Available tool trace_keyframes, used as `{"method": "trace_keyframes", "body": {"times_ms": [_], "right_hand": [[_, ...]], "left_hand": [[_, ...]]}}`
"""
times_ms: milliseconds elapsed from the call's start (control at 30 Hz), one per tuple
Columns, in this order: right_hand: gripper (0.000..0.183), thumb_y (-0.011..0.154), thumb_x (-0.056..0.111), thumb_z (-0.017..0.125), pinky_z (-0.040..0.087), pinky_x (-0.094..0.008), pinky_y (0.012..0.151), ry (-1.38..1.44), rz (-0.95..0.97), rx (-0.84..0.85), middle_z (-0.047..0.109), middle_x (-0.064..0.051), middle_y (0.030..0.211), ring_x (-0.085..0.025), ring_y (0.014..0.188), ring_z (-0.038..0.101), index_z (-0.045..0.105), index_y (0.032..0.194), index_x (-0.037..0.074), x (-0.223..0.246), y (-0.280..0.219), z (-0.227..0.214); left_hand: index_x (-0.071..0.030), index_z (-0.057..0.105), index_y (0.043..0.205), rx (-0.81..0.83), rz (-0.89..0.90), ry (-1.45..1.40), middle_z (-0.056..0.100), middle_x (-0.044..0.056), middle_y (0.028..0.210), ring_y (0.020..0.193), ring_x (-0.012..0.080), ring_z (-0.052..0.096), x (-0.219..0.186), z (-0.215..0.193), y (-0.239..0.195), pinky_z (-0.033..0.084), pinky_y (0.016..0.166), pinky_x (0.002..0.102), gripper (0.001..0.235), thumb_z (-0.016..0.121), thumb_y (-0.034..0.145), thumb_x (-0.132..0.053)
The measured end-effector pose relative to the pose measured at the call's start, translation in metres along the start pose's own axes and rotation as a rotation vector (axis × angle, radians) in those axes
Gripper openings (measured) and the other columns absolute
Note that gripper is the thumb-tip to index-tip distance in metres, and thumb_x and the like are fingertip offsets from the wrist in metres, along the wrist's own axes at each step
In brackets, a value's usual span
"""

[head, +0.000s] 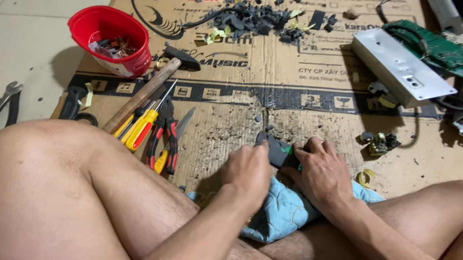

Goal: The person sits on the floor and uses a screwdriver and pliers to remove components from a green circuit board. They scrape the board surface with a tool and place removed parts into a red bucket.

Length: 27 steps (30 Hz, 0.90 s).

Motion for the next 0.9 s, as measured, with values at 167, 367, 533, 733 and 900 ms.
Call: {"method": "trace_keyframes", "body": {"times_ms": [167,367,533,733,900], "right_hand": [[0.065,0.087,0.057,0.067,0.054,-0.045,0.096,0.039,-0.007,-0.025,0.057,-0.003,0.124,-0.028,0.122,0.053,0.058,0.142,0.024,-0.005,0.001,0.005],[0.062,0.085,0.059,0.067,0.052,-0.045,0.096,0.066,0.005,-0.05,0.056,-0.002,0.123,-0.028,0.122,0.054,0.06,0.137,0.027,-0.002,0.001,0.001],[0.062,0.083,0.06,0.065,0.051,-0.046,0.096,0.097,-0.021,-0.189,0.051,-0.005,0.127,-0.03,0.121,0.053,0.061,0.133,0.023,0.004,0.01,-0.008],[0.054,0.085,0.051,0.067,0.059,-0.048,0.084,0.223,-0.182,-0.075,0.059,-0.009,0.112,-0.036,0.107,0.065,0.064,0.131,0.023,0.018,0.047,-0.007],[0.028,0.098,0.048,0.054,0.063,-0.038,0.069,-0.12,-0.369,-0.269,0.064,0.001,0.094,-0.022,0.082,0.075,0.07,0.103,0.026,0.021,0.053,-0.001]], "left_hand": [[-0.03,0.069,0.131,-0.038,-0.065,-0.194,0.072,0.011,0.124,0.122,0.0367,0.064,0.02,0.007,0.055,0.056,0.096,0.052,0.04,0.045,0.099,-0.03],[-0.027,0.071,0.128,0.007,-0.031,-0.127,0.071,0.021,0.121,0.122,0.0443,0.062,0.031,-0.021,-0.008,0.053,0.099,0.055,0.041,0.044,0.098,-0.03],[-0.023,0.071,0.129,0.005,0.028,-0.112,0.071,0.024,0.115,0.114,0.0465,0.066,0.028,-0.012,-0.017,0.055,0.094,0.055,0.041,0.046,0.097,-0.023],[-0.026,0.073,0.124,-0.037,0.043,-0.107,0.073,0.022,0.109,0.111,0.0443,0.067,0.039,-0.007,-0.005,0.056,0.094,0.054,0.039,0.046,0.096,-0.024],[-0.025,0.07,0.13,-0.057,0.069,-0.144,0.072,0.022,0.115,0.113,0.0437,0.067,0.04,-0.007,-0.001,0.055,0.096,0.054,0.041,0.047,0.096,-0.023]]}}
Point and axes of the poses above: each hand's wrist, its own y-axis towards the middle knuckle, its own z-axis out of the palm, x = y × z, the point moved 2 cm from there along y, towards the middle knuckle
